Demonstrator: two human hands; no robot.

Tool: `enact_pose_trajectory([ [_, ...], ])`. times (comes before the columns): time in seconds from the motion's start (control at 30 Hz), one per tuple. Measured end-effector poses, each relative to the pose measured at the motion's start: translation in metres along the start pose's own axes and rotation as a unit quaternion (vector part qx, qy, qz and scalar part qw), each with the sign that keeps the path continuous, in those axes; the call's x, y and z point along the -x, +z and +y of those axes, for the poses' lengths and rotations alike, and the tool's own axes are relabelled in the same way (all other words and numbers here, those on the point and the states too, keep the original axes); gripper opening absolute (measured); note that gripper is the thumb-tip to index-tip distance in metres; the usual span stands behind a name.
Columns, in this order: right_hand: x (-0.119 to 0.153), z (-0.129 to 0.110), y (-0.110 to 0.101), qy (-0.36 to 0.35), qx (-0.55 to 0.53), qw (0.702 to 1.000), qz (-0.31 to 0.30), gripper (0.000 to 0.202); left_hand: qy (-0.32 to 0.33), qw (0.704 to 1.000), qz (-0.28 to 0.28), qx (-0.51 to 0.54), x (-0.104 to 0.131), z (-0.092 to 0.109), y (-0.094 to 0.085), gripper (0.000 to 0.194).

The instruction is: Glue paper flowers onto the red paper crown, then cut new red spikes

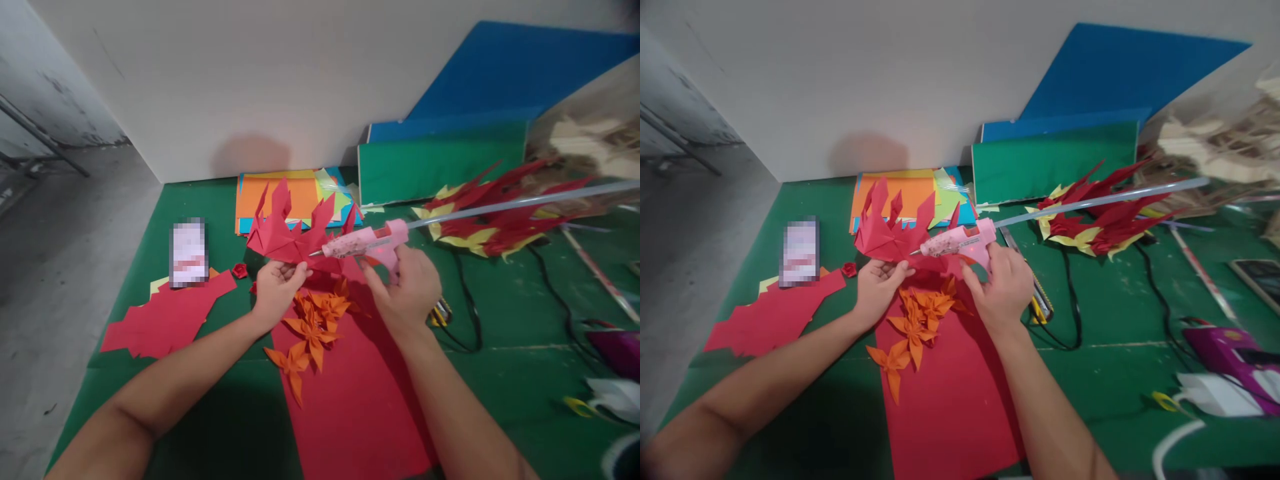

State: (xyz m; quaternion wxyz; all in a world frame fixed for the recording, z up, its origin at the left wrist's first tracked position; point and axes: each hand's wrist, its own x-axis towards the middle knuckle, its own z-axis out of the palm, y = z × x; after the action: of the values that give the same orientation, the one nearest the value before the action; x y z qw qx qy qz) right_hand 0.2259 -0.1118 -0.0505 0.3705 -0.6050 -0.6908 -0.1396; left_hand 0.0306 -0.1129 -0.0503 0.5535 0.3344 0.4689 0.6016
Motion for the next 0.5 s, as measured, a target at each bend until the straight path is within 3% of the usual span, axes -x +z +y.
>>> enact_pose_trajectory([
  [0.5,0.0014,0.0043,0.0006,0.000,0.004,1.000,-0.007,0.027,0.015,1.000,-0.012,0.010,0.0005,-0.0027,-0.0002,0.033],
])
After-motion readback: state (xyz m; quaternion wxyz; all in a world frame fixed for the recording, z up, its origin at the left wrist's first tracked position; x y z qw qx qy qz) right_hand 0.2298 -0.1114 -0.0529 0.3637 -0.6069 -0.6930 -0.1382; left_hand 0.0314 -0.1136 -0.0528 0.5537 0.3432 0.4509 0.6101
